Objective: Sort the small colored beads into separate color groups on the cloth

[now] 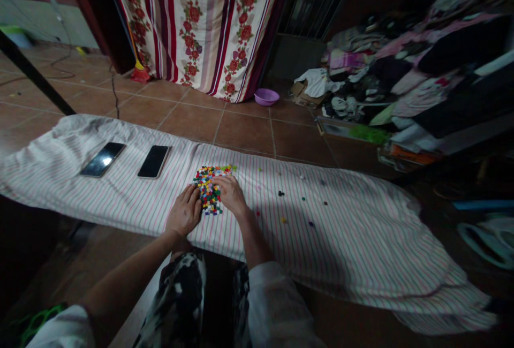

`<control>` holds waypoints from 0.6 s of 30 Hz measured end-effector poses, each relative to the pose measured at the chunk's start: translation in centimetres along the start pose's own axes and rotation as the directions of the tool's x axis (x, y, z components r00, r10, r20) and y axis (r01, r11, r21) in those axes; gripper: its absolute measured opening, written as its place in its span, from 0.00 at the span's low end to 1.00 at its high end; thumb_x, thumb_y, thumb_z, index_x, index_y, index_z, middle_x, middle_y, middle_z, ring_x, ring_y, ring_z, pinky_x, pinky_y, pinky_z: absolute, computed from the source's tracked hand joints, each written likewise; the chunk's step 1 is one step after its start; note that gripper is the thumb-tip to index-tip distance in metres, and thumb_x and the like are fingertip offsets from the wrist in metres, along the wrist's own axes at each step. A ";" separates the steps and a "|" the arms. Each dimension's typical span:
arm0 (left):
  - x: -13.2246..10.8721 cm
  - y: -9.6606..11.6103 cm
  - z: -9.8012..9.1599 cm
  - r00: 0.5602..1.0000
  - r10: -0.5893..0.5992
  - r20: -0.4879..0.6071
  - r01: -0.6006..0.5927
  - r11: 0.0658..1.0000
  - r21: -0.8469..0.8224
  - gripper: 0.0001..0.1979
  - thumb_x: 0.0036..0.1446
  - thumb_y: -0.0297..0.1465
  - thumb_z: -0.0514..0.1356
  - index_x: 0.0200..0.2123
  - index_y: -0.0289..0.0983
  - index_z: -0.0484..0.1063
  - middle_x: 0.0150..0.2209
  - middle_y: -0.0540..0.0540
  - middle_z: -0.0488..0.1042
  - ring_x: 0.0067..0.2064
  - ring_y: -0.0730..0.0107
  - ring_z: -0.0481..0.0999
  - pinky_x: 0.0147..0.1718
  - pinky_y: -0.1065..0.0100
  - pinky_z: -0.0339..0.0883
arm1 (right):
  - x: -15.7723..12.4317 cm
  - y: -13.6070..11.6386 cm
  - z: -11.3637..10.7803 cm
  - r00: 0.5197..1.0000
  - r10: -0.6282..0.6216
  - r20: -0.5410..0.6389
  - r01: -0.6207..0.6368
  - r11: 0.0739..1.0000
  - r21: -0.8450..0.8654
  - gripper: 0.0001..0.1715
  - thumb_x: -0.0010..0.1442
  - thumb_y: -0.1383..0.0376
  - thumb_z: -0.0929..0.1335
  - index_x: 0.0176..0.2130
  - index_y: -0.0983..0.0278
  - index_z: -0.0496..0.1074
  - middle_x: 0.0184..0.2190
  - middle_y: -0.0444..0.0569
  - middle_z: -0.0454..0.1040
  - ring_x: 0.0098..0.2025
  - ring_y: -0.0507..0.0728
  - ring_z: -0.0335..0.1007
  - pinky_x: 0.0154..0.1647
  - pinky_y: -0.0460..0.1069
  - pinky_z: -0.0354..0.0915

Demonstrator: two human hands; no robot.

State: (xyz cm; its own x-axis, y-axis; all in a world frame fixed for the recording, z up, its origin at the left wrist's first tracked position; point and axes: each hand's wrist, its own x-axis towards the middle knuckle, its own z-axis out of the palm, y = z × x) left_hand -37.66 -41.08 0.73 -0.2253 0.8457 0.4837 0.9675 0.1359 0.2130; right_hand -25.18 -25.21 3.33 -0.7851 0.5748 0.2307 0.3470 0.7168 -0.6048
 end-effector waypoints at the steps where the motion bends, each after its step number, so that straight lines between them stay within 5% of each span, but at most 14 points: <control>1: 0.0 0.0 -0.1 1.000 0.004 -0.001 -0.004 1.000 0.004 0.21 0.65 0.32 0.46 0.56 0.30 0.67 0.57 0.34 0.71 0.64 0.54 0.63 0.62 0.50 0.64 | -0.1 -0.2 0.0 1.000 -0.014 0.019 0.014 1.000 -0.002 0.29 0.60 0.78 0.60 0.50 0.55 0.77 0.54 0.43 0.75 0.56 0.56 0.63 0.59 0.54 0.62; 18: -0.2 -0.6 -0.1 0.993 0.119 -0.025 -0.119 0.993 0.006 0.19 0.64 0.31 0.46 0.54 0.33 0.66 0.54 0.35 0.72 0.65 0.53 0.62 0.59 0.47 0.64 | 0.2 -2.1 -0.2 0.998 0.061 0.007 -0.060 0.991 -0.121 0.22 0.66 0.70 0.60 0.50 0.53 0.76 0.50 0.41 0.77 0.53 0.57 0.64 0.55 0.50 0.63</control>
State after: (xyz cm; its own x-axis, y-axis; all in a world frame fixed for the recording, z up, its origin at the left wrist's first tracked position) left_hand -38.21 -41.33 0.60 -0.1114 0.8429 0.5265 0.9881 0.0375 0.1492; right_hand -25.94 -26.58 4.82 -0.7662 0.6145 0.1879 0.4526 0.7236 -0.5211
